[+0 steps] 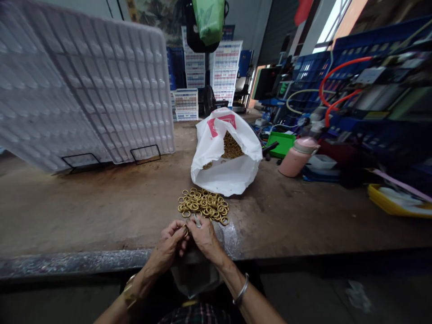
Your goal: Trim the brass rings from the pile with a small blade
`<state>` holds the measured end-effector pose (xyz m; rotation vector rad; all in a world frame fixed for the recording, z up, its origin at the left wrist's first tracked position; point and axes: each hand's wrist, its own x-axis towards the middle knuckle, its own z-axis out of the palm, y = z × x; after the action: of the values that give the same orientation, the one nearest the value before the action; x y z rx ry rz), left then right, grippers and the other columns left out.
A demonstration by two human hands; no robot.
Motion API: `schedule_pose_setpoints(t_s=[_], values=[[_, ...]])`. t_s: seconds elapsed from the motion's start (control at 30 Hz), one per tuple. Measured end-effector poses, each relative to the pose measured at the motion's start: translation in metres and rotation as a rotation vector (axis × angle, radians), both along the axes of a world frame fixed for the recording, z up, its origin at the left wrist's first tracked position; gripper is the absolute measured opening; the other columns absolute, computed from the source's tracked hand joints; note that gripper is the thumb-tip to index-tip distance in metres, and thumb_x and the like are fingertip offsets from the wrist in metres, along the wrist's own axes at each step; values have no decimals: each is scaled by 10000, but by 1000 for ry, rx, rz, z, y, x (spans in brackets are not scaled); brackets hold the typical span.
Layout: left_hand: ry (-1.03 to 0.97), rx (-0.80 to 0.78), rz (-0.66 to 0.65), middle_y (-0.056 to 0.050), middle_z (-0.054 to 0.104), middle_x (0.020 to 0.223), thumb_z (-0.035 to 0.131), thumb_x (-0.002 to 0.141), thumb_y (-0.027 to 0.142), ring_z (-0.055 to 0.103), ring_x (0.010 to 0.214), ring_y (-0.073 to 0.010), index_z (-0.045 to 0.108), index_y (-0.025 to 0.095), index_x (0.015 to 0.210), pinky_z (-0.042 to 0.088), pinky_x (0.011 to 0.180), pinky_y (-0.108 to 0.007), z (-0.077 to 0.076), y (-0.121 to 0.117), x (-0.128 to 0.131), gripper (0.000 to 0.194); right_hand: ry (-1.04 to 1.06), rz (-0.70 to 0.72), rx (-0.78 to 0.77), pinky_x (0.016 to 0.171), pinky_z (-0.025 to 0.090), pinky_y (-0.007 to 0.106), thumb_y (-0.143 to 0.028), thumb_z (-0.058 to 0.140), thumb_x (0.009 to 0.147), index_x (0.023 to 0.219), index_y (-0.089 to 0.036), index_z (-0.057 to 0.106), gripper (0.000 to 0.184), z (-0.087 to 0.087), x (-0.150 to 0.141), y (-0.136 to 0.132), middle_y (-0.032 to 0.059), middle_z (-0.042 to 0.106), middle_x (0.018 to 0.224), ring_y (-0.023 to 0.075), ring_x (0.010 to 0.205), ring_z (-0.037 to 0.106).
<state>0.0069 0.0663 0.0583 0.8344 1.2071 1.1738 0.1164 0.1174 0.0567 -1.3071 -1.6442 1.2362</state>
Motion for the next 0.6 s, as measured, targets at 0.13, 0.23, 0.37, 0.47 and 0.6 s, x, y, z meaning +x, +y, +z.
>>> schedule_pose_setpoints(t_s=[0.13, 0.23, 0.37, 0.47, 0.6], values=[[-121, 16, -35, 31, 528, 631, 580, 734, 443, 421, 429, -48, 488, 162, 805, 330, 358, -147, -1, -3, -3, 304, -6, 4, -4, 545, 352, 210, -365, 456, 696, 596, -192, 503, 205, 5, 1, -3, -50, 467, 529, 102, 529, 422], [-140, 31, -33, 29, 522, 643, 589, 737, 422, 410, 435, -44, 488, 158, 790, 337, 365, -150, -1, -4, -4, 288, -1, 25, 8, 549, 356, 204, -354, 446, 717, 604, -194, 506, 205, 4, 3, -3, -50, 475, 539, 103, 541, 435], [-113, 43, -20, 25, 519, 650, 594, 739, 407, 413, 448, -44, 494, 150, 792, 354, 379, -151, -2, -4, -4, 281, -70, 17, 35, 549, 362, 204, -344, 393, 778, 657, -194, 530, 236, 1, 7, -2, -32, 523, 560, 114, 557, 479], [-81, 59, 2, 32, 513, 629, 602, 728, 411, 410, 440, -45, 491, 152, 789, 364, 387, -156, -3, -3, -4, 289, -253, 61, 145, 548, 343, 208, -272, 380, 787, 731, -199, 566, 208, -4, 11, -3, -6, 579, 609, 122, 575, 505], [-21, 61, 9, 56, 492, 544, 590, 723, 425, 402, 405, -50, 487, 160, 777, 349, 388, -163, -1, -2, -3, 289, -484, 218, 295, 554, 305, 211, -137, 403, 719, 772, -214, 579, 200, -11, 15, -6, 14, 625, 680, 129, 620, 536]])
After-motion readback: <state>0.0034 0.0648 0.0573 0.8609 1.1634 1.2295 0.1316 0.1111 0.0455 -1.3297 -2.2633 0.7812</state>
